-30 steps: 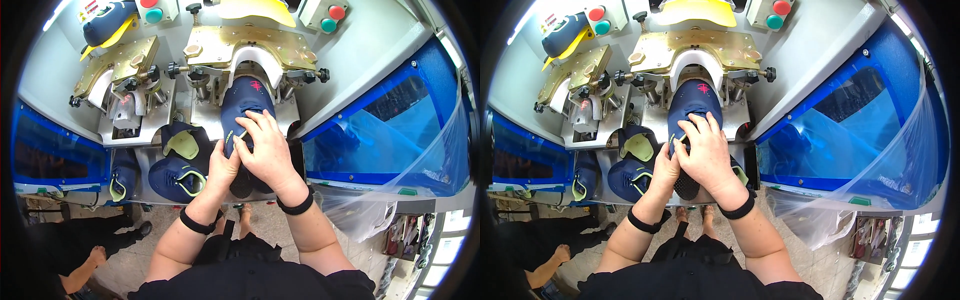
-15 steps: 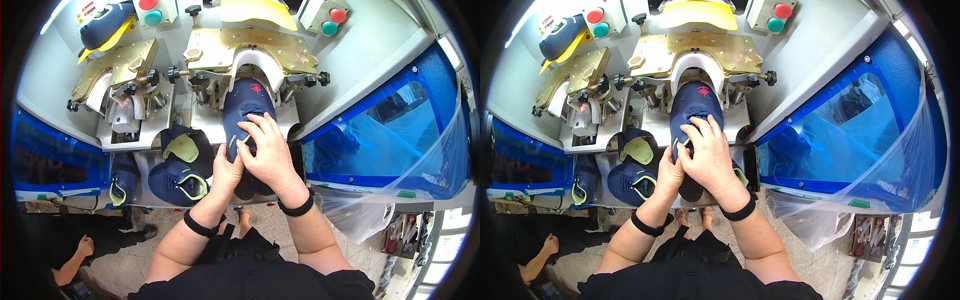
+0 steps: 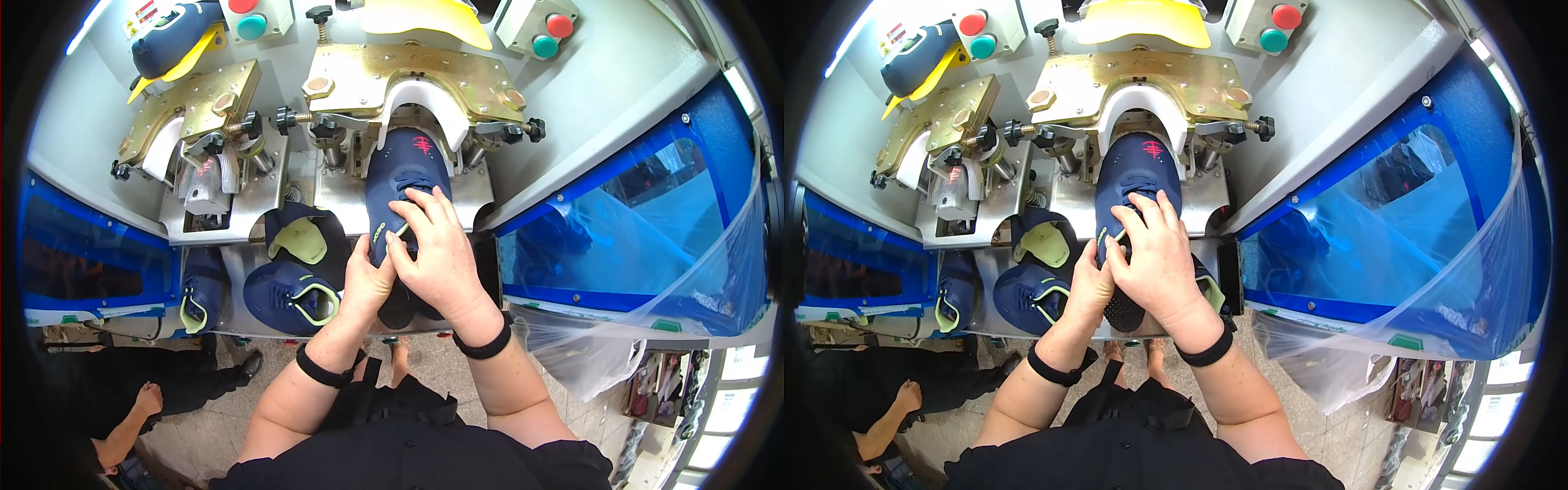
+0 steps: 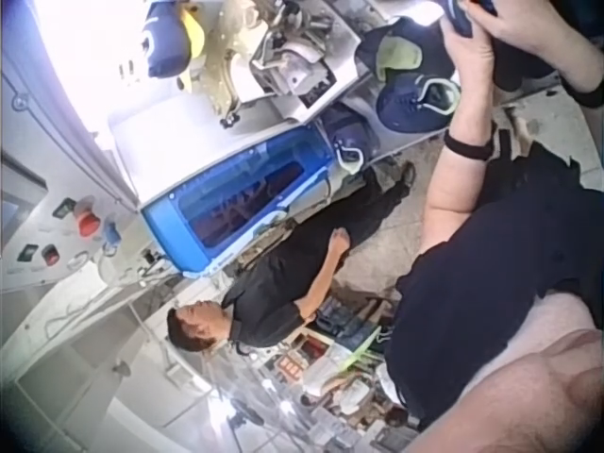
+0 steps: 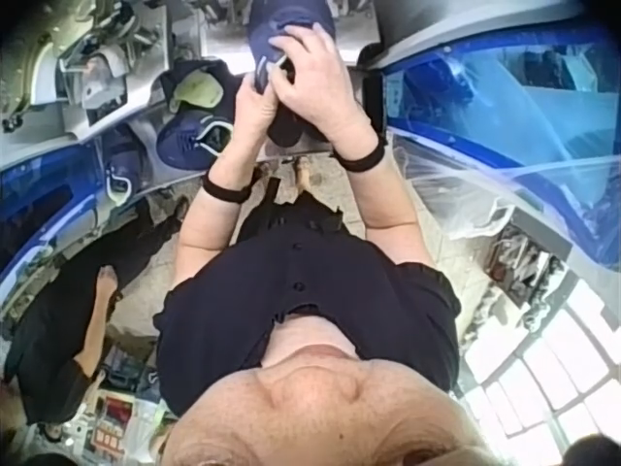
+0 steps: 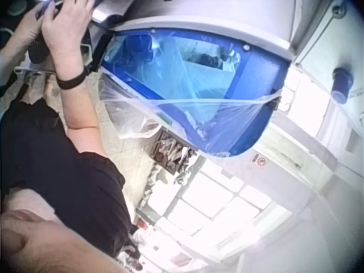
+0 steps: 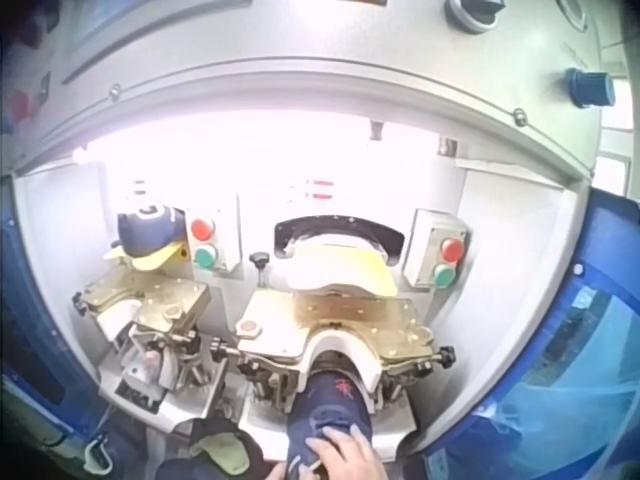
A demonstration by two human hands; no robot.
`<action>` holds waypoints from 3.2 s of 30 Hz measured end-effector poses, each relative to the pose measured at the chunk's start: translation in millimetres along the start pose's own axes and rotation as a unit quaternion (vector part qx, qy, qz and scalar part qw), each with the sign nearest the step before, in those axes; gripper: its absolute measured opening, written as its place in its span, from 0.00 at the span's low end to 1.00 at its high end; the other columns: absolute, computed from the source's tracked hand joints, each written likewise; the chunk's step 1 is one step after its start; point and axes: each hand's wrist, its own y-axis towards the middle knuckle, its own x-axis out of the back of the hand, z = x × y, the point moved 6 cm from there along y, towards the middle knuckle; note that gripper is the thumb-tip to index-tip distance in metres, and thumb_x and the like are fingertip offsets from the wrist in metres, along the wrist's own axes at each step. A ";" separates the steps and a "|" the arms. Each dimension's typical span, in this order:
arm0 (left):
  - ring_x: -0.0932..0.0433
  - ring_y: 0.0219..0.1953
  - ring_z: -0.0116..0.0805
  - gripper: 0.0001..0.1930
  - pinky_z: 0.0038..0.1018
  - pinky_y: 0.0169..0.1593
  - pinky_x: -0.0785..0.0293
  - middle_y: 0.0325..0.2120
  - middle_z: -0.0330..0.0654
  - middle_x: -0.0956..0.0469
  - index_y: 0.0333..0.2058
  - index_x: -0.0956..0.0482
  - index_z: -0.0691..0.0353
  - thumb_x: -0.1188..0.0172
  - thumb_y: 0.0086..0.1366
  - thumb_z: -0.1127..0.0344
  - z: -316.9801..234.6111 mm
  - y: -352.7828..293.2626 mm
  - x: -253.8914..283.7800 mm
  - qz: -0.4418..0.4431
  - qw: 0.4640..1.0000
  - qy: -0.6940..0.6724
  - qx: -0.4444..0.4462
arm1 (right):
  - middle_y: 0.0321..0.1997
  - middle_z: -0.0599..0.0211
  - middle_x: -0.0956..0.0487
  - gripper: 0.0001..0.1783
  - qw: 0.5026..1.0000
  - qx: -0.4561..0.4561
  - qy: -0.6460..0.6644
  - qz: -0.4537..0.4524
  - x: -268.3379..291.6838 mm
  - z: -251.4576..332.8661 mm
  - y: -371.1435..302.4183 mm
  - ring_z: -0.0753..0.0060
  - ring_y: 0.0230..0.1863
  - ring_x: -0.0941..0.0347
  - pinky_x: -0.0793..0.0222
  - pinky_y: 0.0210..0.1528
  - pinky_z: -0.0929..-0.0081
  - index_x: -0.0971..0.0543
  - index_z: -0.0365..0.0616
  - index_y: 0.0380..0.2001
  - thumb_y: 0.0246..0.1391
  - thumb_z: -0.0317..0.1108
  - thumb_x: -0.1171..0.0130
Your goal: Loading shoe uppers into a toe-lasting machine for shaping and assembly.
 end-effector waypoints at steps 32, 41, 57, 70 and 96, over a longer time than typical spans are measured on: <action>0.24 0.41 0.28 0.31 0.25 0.46 0.28 0.39 0.46 0.22 0.49 0.30 0.69 0.36 0.58 0.48 5.6 6.2 -0.3 0.016 0.999 0.014 -0.025 | 0.65 0.51 0.36 0.32 0.995 -0.029 -0.074 0.061 -5.9 -9.5 14.3 0.49 0.68 0.44 0.43 0.66 0.59 0.29 0.42 0.57 0.51 0.48 0.40; 0.24 0.35 0.26 0.30 0.23 0.41 0.28 0.32 0.42 0.21 0.42 0.27 0.71 0.33 0.56 0.47 22.6 7.0 4.4 -0.020 0.998 0.036 0.041 | 0.65 0.45 0.38 0.35 0.995 -0.020 -0.059 0.075 -10.5 -11.4 12.5 0.43 0.68 0.44 0.45 0.67 0.57 0.31 0.37 0.58 0.50 0.47 0.40; 0.25 0.36 0.23 0.30 0.22 0.42 0.29 0.34 0.41 0.21 0.43 0.25 0.71 0.35 0.58 0.45 32.9 -4.0 7.6 0.011 0.998 0.019 0.056 | 0.67 0.42 0.42 0.40 0.982 0.024 -0.143 0.124 -21.9 -9.0 4.5 0.39 0.69 0.49 0.43 0.66 0.59 0.37 0.35 0.61 0.51 0.47 0.39; 0.25 0.44 0.28 0.34 0.28 0.46 0.30 0.46 0.42 0.24 0.55 0.32 0.61 0.43 0.61 0.38 31.6 -28.8 43.6 0.045 0.982 0.149 0.108 | 0.38 0.57 0.22 0.08 0.994 -0.077 0.009 -0.082 45.9 -65.9 -61.8 0.50 0.41 0.25 0.29 0.41 0.61 0.24 0.41 0.35 0.54 0.33 0.45; 0.27 0.54 0.33 0.20 0.34 0.57 0.32 0.53 0.41 0.27 0.58 0.33 0.60 0.49 0.71 0.59 -62.5 -118.8 43.5 0.299 0.920 -0.248 -0.060 | 0.35 0.70 0.23 0.17 0.966 0.204 -0.129 -0.095 77.2 21.9 -228.1 0.69 0.22 0.27 0.35 0.21 0.74 0.20 0.51 0.33 0.34 0.32 0.31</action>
